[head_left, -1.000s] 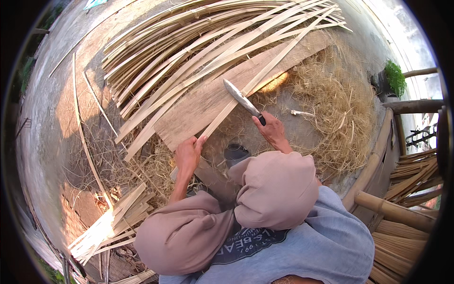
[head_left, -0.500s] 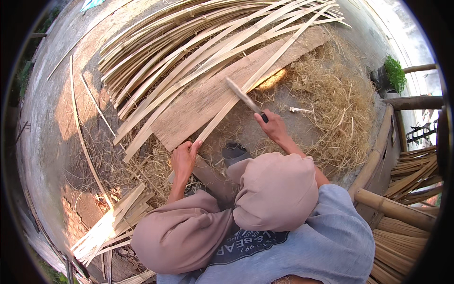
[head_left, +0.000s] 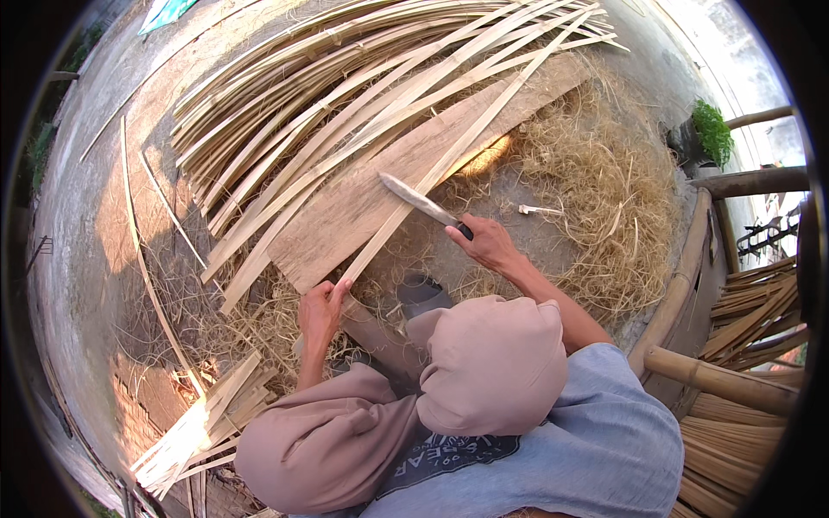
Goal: The person sits on the ground and uses a knife to split long bamboo strips into thinner pieces. They repeatedly position the strips on a wooden board and strike them with the knife to separate them, then place the finished pieces aside.
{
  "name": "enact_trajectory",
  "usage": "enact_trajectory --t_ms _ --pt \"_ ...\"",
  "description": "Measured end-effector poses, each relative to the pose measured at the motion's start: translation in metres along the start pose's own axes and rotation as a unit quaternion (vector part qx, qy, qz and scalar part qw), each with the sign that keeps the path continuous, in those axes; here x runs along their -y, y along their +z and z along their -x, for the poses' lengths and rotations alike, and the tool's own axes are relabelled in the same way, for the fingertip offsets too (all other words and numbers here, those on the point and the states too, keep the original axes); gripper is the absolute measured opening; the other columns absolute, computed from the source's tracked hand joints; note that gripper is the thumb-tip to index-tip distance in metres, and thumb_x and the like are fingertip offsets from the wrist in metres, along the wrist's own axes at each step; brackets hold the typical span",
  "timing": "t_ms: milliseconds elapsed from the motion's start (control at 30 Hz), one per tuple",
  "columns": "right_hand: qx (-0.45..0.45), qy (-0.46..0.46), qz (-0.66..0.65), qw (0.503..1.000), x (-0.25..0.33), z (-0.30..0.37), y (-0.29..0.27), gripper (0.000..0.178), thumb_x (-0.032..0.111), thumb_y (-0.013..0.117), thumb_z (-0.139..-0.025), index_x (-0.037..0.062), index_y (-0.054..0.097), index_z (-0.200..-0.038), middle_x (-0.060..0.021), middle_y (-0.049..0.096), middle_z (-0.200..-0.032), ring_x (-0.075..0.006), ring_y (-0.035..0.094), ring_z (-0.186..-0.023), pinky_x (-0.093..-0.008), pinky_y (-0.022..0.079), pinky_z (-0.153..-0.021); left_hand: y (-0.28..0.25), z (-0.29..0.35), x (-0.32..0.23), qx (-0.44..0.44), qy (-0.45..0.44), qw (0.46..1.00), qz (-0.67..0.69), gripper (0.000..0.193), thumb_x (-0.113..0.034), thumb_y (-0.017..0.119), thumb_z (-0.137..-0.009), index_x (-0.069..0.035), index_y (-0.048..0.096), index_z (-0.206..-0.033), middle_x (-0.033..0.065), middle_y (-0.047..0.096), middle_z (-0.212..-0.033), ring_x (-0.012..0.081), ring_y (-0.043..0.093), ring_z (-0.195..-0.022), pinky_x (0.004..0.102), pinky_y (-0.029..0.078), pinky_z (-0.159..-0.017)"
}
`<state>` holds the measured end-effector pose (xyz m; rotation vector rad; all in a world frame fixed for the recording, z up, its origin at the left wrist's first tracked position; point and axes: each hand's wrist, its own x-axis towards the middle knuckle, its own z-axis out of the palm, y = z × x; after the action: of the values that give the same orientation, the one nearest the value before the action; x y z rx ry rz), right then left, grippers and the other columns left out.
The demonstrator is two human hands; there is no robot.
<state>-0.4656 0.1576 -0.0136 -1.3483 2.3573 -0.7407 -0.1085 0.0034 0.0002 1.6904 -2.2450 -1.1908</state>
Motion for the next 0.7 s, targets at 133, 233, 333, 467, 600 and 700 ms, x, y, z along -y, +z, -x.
enact_trajectory --t_ms 133,233,333,467,600,700 --pt "0.018 0.07 0.027 0.997 -0.039 -0.025 -0.025 0.055 0.056 0.058 -0.102 0.0029 0.059 -0.088 -0.0227 0.066 -0.073 -0.0432 0.068 -0.074 -0.052 0.052 -0.068 -0.051 0.036 0.06 0.12 -0.104 0.978 0.133 0.05 -0.047 0.072 -0.097 -0.002 0.068 -0.074 0.0051 0.058 -0.057 0.0141 0.052 -0.053 0.035 0.039 -0.054" --pt "0.04 0.08 -0.001 0.996 -0.031 -0.02 -0.025 0.056 0.058 0.057 -0.102 0.0034 0.058 -0.089 -0.0223 0.066 -0.073 -0.0427 0.068 -0.072 -0.0523 0.052 -0.067 -0.063 0.028 0.02 0.067 -0.074 0.995 0.024 0.051 -0.047 0.072 -0.097 -0.001 0.067 -0.074 0.001 0.057 -0.059 0.0088 0.049 -0.055 0.0324 0.037 -0.052" --pt "0.067 -0.037 0.016 0.997 -0.015 -0.002 -0.008 0.057 0.058 0.055 -0.102 0.004 0.059 -0.086 -0.0219 0.065 -0.069 -0.0423 0.068 -0.07 -0.0523 0.052 -0.066 -0.071 0.048 0.071 0.066 -0.08 0.993 0.049 0.048 -0.043 0.073 -0.098 -0.001 0.067 -0.076 -0.0008 0.058 -0.062 0.0089 0.048 -0.055 0.0313 0.036 -0.051" --pt "-0.015 0.171 0.033 0.985 -0.069 -0.054 -0.047 0.059 0.06 0.054 -0.102 0.0039 0.057 -0.085 -0.0225 0.066 -0.073 -0.043 0.068 -0.074 -0.053 0.052 -0.068 -0.103 0.081 0.096 0.103 -0.139 0.97 0.171 0.044 -0.04 0.074 -0.098 -0.001 0.068 -0.077 -0.0017 0.06 -0.064 0.0076 0.046 -0.056 0.0299 0.034 -0.051" --pt "0.076 -0.077 0.037 0.993 -0.021 -0.028 -0.011 0.06 0.06 0.052 -0.103 0.0041 0.058 -0.084 -0.0201 0.067 -0.072 -0.0406 0.067 -0.07 -0.0511 0.051 -0.066 -0.102 0.085 0.109 0.086 -0.133 0.98 0.124 0.038 -0.033 0.075 -0.099 -0.003 0.068 -0.077 -0.0033 0.057 -0.063 0.0043 0.042 -0.055 0.0269 0.028 -0.049" --pt "0.017 0.093 0.017 0.995 -0.059 -0.049 -0.041 0.06 0.062 0.052 -0.103 0.0045 0.059 -0.085 -0.02 0.066 -0.071 -0.0398 0.067 -0.069 -0.0514 0.051 -0.066 -0.138 0.116 0.12 0.098 -0.199 0.966 0.135 0.038 -0.033 0.075 -0.098 -0.004 0.068 -0.076 -0.0038 0.056 -0.062 0.0034 0.042 -0.054 0.0261 0.027 -0.048"
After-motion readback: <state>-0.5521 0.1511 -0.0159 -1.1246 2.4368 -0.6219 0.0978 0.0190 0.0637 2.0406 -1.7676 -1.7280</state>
